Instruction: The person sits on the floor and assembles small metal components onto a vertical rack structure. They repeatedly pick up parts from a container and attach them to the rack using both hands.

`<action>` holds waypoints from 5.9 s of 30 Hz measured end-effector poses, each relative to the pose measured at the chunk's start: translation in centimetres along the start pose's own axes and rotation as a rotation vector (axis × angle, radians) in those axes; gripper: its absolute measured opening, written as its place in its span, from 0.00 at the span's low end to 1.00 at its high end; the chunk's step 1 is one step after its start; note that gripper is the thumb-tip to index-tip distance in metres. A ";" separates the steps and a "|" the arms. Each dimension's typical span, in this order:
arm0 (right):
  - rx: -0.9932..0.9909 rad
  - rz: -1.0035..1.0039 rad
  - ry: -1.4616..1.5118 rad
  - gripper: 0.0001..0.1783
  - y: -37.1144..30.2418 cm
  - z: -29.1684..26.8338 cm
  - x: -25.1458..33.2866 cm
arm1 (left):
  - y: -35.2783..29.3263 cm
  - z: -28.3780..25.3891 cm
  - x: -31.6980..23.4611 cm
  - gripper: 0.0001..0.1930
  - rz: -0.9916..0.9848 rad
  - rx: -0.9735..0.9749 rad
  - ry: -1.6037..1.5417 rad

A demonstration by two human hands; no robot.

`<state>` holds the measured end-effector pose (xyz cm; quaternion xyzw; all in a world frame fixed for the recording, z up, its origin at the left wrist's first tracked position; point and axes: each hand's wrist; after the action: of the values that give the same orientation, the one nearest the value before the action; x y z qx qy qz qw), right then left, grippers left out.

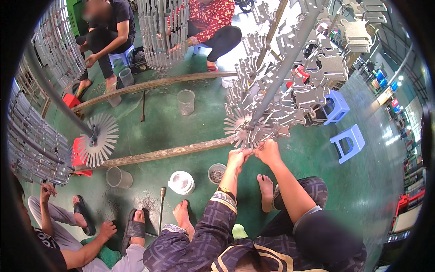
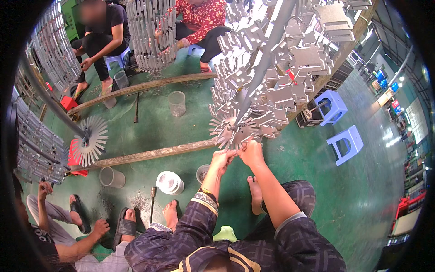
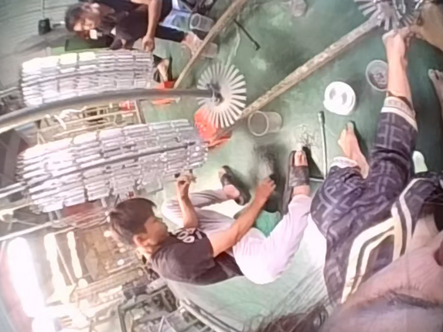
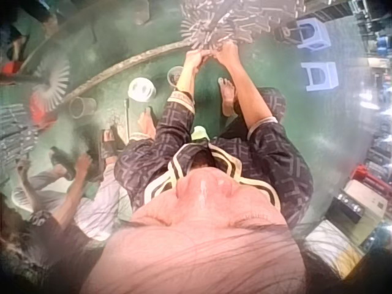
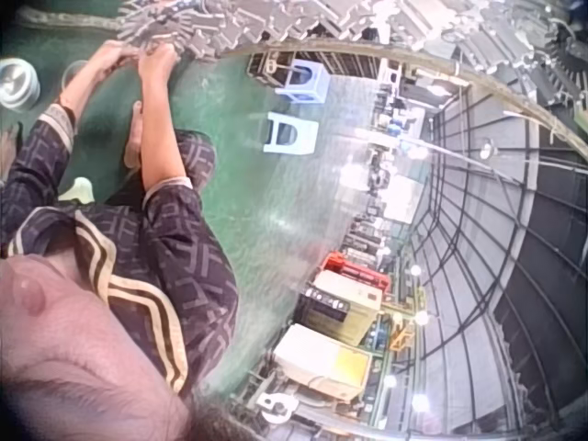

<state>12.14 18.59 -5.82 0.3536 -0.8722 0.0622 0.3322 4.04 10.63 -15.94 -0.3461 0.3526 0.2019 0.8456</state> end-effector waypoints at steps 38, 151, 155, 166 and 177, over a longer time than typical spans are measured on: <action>-0.083 -0.014 -0.002 0.06 -0.2 1.6 -1.9 | -0.3 0.1 0.6 0.03 0.012 0.020 -0.068; -0.137 1.030 1.171 0.38 1.9 0.5 -9.8 | -2.3 -1.6 -0.1 0.32 0.691 -0.512 0.615; -0.109 1.043 1.130 0.25 1.6 1.3 -10.3 | 0.9 -3.7 -0.9 0.32 0.682 -0.352 0.611; -0.077 1.082 1.200 0.08 0.4 3.5 -11.8 | -0.9 -2.0 -9.3 0.13 0.869 -0.563 0.442; -0.114 1.008 1.284 0.13 -1.8 3.8 -9.0 | -9.0 6.0 -18.2 0.08 1.323 -0.249 0.575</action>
<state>16.06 21.08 -14.59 -0.2028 -0.5680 0.3503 0.7167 -0.16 7.14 4.56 -0.1937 0.6704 0.6101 0.3753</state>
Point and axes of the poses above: each hand's wrist, its own y-axis towards the middle knuckle, its own z-axis out of the palm, x = y × z, and after that the axes turned 8 degrees about -x, right-handed
